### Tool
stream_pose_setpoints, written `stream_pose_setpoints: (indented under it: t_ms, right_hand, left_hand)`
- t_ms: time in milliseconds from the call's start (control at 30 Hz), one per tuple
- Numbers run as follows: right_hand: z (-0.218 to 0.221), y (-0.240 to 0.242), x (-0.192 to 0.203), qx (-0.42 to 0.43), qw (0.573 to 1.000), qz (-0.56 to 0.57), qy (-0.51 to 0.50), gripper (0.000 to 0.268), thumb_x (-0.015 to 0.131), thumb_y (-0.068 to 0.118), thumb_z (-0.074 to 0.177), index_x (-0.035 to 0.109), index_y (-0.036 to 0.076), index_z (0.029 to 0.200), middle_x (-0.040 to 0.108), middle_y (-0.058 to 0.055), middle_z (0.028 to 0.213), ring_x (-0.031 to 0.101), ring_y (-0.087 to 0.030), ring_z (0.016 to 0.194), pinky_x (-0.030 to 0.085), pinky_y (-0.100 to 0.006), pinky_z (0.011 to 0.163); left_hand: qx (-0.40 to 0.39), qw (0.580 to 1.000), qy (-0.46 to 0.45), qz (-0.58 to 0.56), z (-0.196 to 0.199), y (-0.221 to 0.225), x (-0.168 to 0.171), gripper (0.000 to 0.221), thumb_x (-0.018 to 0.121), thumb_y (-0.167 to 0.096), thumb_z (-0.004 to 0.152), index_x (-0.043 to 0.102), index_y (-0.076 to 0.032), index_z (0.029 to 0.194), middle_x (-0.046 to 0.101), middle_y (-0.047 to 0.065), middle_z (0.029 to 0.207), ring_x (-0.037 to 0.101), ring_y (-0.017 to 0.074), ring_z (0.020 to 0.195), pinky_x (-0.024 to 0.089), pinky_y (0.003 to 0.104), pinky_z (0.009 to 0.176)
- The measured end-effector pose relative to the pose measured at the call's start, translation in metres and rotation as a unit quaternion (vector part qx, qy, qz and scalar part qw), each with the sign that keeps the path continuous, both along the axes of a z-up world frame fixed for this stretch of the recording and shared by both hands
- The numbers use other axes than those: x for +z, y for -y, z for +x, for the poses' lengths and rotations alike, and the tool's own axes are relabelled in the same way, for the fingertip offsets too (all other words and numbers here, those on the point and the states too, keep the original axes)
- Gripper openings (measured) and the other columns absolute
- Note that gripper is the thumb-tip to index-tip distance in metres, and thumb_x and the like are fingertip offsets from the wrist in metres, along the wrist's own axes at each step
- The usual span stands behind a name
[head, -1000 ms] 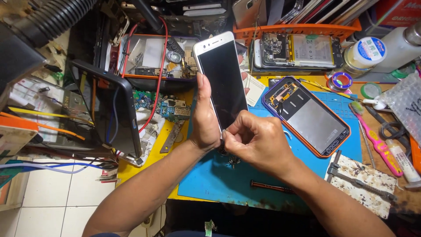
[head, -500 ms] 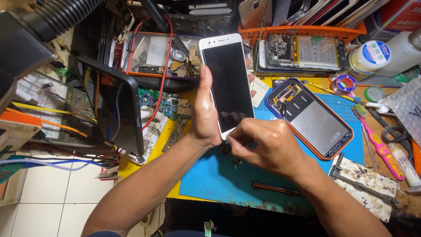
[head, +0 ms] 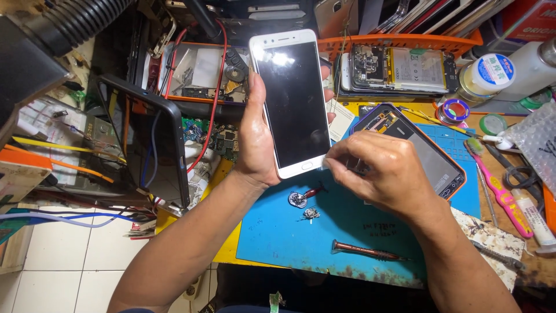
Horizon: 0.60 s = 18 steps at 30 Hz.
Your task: Reassembling a smartphone by carefully fitting the screen panel to the chassis and cleaning the device.
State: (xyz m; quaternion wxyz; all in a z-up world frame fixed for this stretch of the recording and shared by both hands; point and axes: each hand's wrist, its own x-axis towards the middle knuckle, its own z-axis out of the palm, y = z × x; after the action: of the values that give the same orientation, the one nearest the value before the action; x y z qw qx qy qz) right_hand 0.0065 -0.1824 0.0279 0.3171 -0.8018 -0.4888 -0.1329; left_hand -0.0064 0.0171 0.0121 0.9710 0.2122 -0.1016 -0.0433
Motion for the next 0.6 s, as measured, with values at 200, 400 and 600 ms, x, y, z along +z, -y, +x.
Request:
stream_pose_setpoints:
  t_ms: [200, 400, 600]
  right_hand:
    - [-0.009, -0.013, -0.004, -0.062, 0.987, 0.086, -0.122, 0.027, 0.082, 0.027, 0.087, 0.067, 0.009, 0.101, 0.059, -0.009, 0.107, 0.06, -0.016, 0.093, 0.054, -0.022, 0.06]
    - [-0.02, -0.025, -0.002, -0.163, 0.914, 0.148, -0.341, 0.072, 0.09, 0.026, 0.072, 0.052, 0.009, 0.131, 0.079, -0.004, 0.088, 0.074, -0.01, 0.073, 0.061, -0.022, 0.069]
    - [-0.011, -0.009, -0.002, -0.107, 0.905, 0.181, -0.371, 0.026, 0.07, 0.01, 0.094, 0.063, 0.0, 0.117, 0.081, -0.011, 0.091, 0.076, -0.013, 0.077, 0.062, -0.024, 0.076]
  left_hand:
    - [-0.008, 0.999, -0.031, 0.024, -0.005, 0.002, 0.006, 0.07, 0.062, -0.055, 0.097, 0.058, -0.002, 0.143, 0.066, 0.016, 0.128, 0.068, 0.0226, 0.103, 0.058, 0.038, 0.097]
    - [0.066, 0.996, -0.009, 0.054, -0.005, 0.008, 0.007, 0.054, 0.058, -0.032, 0.104, 0.054, 0.007, 0.141, 0.065, 0.031, 0.131, 0.065, 0.0388, 0.122, 0.054, 0.052, 0.108]
    - [0.256, 0.908, -0.239, 0.23, 0.01, 0.009, 0.001, 0.047, 0.075, -0.031, 0.079, 0.066, -0.007, 0.118, 0.073, 0.011, 0.126, 0.066, 0.0212, 0.127, 0.044, 0.035, 0.12]
